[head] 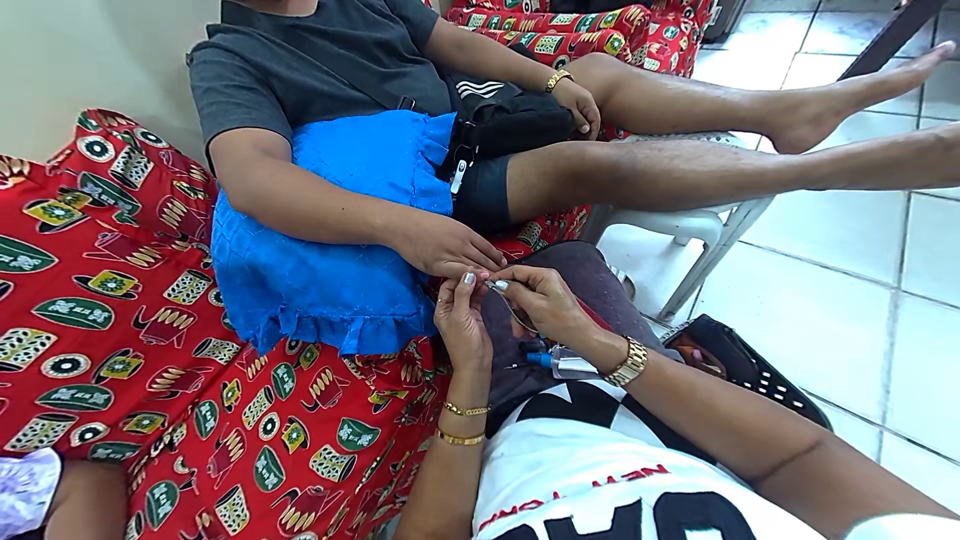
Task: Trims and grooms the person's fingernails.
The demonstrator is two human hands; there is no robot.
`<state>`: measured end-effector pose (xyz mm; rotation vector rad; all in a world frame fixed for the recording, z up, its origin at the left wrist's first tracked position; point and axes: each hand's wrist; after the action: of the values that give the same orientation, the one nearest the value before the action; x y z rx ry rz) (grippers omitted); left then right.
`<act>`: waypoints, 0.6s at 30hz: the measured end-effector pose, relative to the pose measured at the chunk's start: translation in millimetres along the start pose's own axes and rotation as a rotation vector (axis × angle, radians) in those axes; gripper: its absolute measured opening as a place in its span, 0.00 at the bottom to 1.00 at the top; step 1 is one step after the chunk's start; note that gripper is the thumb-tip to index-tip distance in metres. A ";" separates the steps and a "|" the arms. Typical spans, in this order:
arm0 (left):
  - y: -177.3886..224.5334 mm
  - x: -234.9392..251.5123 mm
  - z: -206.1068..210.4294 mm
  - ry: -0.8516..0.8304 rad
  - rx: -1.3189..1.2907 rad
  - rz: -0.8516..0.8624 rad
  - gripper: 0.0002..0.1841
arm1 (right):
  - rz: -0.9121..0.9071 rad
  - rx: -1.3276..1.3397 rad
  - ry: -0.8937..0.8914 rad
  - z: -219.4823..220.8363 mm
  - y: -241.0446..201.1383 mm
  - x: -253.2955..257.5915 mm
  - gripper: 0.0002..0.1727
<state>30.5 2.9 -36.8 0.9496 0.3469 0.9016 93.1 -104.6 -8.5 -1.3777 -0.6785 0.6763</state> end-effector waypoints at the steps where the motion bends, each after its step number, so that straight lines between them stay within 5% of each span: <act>1: 0.0 0.0 0.1 -0.001 0.002 0.001 0.11 | 0.002 0.004 0.006 0.6 -0.3 0.2 0.13; 18: -0.3 -0.4 0.8 -0.002 0.016 0.009 0.11 | 0.011 0.032 0.018 2.0 0.6 2.0 0.13</act>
<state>30.9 2.0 -36.6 0.9677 0.3492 0.9066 92.8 -101.8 -8.9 -1.3577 -0.6439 0.6799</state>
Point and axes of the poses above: each hand's wrist, its own x-axis towards the middle knuckle, its own z-axis out of the palm, y = z × x, and after that the axes turned 3 degrees about -y, right-handed
